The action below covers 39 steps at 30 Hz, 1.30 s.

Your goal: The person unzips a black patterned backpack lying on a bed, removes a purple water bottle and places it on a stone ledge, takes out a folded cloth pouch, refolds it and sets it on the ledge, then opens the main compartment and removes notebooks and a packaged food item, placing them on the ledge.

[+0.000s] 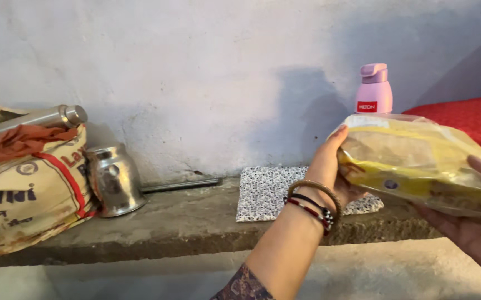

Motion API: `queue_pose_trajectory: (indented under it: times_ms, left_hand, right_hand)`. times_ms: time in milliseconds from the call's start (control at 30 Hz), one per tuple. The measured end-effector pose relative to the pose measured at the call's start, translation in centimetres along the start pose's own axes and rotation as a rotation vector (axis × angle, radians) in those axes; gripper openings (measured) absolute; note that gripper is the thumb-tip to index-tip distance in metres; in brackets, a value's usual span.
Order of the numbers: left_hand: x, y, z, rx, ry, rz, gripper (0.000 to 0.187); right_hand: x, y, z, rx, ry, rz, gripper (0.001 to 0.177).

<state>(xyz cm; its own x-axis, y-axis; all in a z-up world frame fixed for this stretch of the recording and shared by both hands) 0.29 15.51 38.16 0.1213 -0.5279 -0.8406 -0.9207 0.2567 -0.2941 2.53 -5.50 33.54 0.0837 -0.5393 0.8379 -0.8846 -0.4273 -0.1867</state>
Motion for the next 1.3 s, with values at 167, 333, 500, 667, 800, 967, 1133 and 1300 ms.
queue_pose_trajectory:
  times_ms: [167, 333, 500, 667, 800, 967, 1133, 1300]
  left_hand:
    - [0.0, -0.7, 3.6, -0.116, -0.151, 0.184, 0.056]
    - [1.0, -1.5, 7.0, -0.094, 0.152, 0.05, 0.046]
    - [0.2, -1.9, 8.9, -0.261, 0.197, -0.079, 0.047]
    - [-0.4, -1.7, 10.0, -0.547, 0.112, -0.132, 0.049]
    - [-0.5, -1.6, 10.8, -0.676, 0.05, -0.188, 0.057]
    - [-0.6, -1.6, 11.2, -0.722, 0.113, -0.2, 0.06]
    - [-0.6, -1.1, 11.4, -0.753, 0.089, -0.155, 0.059]
    - [-0.1, -1.6, 12.4, -0.774, 0.103, -0.195, 0.062]
  right_hand:
    - [0.1, 1.2, -4.8, 0.027, 0.061, 0.006, 0.071]
    - [0.1, 1.5, -7.9, 0.19, -0.052, 0.054, 0.072]
    - [0.6, 1.9, -9.9, -0.001, 0.003, -0.045, 0.069]
    - [0.8, 2.3, -11.3, -0.106, 0.082, -0.134, 0.065]
    - [0.2, 1.4, -10.4, -0.052, 0.191, -0.178, 0.063]
    - [-1.7, -1.3, -7.7, 0.123, 0.245, -0.139, 0.068]
    - [-3.1, -2.9, -6.1, 0.156, 0.207, -0.108, 0.077]
    - [-3.6, -3.2, -6.0, 0.077, 0.211, -0.147, 0.082]
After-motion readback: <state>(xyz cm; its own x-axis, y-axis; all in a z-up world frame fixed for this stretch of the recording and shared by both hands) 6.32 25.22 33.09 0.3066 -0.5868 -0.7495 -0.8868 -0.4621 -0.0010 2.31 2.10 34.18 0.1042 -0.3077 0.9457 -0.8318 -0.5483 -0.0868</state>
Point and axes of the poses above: each hand's wrist, its own y-axis away from the middle knuckle, its own z-axis out of the back of the hand, x = y × z, the point moved 2 cm from there along -y, towards the middle knuckle, and after that the axes turned 14 degrees about x, right-handed, at the moved point
